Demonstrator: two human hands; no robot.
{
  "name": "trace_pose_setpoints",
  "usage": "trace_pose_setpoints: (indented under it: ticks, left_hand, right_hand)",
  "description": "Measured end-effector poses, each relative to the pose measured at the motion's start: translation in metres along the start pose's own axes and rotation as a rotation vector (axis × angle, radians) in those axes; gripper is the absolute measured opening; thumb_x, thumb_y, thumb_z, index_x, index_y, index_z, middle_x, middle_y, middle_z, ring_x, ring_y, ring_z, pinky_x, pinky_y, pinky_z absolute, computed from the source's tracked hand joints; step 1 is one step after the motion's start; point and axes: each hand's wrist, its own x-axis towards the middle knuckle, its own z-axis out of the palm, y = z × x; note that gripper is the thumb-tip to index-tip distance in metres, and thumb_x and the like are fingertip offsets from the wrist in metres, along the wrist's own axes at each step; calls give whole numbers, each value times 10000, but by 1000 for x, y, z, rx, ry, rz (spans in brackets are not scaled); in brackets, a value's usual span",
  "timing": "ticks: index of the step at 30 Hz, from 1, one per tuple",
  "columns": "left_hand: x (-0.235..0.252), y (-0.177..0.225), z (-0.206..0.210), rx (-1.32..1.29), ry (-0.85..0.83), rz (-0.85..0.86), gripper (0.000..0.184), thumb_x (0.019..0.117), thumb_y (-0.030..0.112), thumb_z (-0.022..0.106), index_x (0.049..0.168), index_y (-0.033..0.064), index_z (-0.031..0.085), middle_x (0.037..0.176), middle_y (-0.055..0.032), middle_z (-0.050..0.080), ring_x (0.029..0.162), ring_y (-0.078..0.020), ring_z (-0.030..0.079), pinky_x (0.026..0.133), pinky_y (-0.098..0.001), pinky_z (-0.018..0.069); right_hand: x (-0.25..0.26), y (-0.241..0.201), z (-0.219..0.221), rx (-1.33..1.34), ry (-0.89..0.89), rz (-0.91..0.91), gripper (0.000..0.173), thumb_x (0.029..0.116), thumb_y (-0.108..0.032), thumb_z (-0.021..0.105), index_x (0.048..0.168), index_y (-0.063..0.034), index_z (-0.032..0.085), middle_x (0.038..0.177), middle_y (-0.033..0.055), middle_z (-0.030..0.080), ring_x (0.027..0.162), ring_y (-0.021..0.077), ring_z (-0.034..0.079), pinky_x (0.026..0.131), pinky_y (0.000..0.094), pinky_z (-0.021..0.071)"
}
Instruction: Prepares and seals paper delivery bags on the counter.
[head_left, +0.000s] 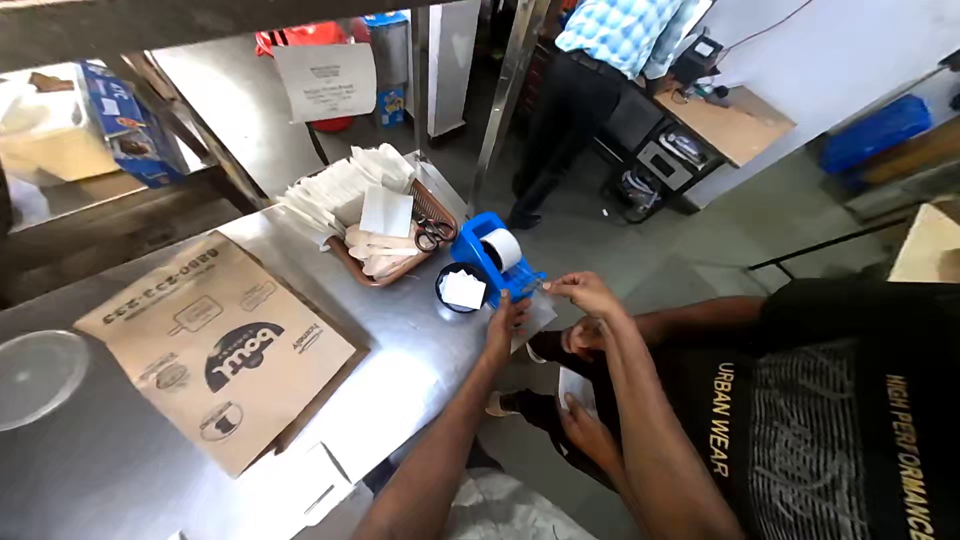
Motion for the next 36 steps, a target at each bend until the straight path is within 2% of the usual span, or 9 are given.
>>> trace_pose_setpoints:
  ticks: [4,7,9,13,17,21,25,30,36]
  left_hand:
    - [-9,17,19,1,11,-5,725,1056,654,271,1469,115,524,1471,-67,573,1263,-202,592,1019,-441,494]
    - [13,9,33,43,252,73,419,1014,413,635,1071,6,717,1018,-107,711,869,-167,643,795,-379,545]
    - [21,2,32,214,386,161,337,979,320,707,856,10,754,790,-106,716,700,-189,655,703,-430,555]
    - [-20,12,23,592,262,-148,344,998,348,635,1048,20,727,989,-193,720,929,-347,700,849,-590,561]
    - [-80,18,-4,635,280,210,333,1022,378,611,1035,96,787,953,-63,771,887,-183,736,861,-455,600]
    - [-138,102,-61,917,461,849,206,1006,258,649,1118,201,812,1260,40,732,1217,-157,641,1081,-409,496]
    - [-199,235,-109,1109,883,1157,198,979,310,644,1029,241,823,1125,39,755,1086,-189,643,947,-431,508]
    - [-248,344,-159,1036,1219,967,345,1021,459,584,1064,200,807,980,-37,711,900,-205,668,803,-485,569]
    - [-255,367,-187,962,1282,828,419,995,576,581,949,217,792,814,-13,715,674,-198,652,624,-529,546]
  right_hand:
    - [6,27,11,40,-63,130,188,972,-174,710,934,10,712,775,48,640,678,106,548,649,302,480]
    - [5,37,21,213,-55,219,192,1017,-191,642,1037,-5,687,848,44,680,701,85,599,634,255,506]
    - [0,39,37,351,-7,294,216,1017,-232,644,1095,-34,677,877,36,684,702,91,615,630,259,524]
    - [-24,71,60,290,19,358,167,975,-112,631,1065,26,655,826,90,657,664,154,602,617,329,534]
    - [-80,61,85,332,3,94,261,999,-152,652,1144,65,651,994,147,722,862,215,716,804,421,623]
    - [-96,-43,119,380,-155,-381,198,982,-139,684,1032,50,714,886,115,747,758,209,737,739,413,650]
    - [-109,-205,172,393,-118,-832,146,959,-159,693,958,-24,749,799,37,733,679,145,707,647,335,632]
    - [-96,-338,248,470,-250,-934,211,992,-253,698,999,-47,740,819,70,720,678,181,685,652,376,615]
    - [-79,-375,295,593,-358,-785,223,991,-265,695,1031,-46,722,815,51,696,666,125,645,624,302,574]
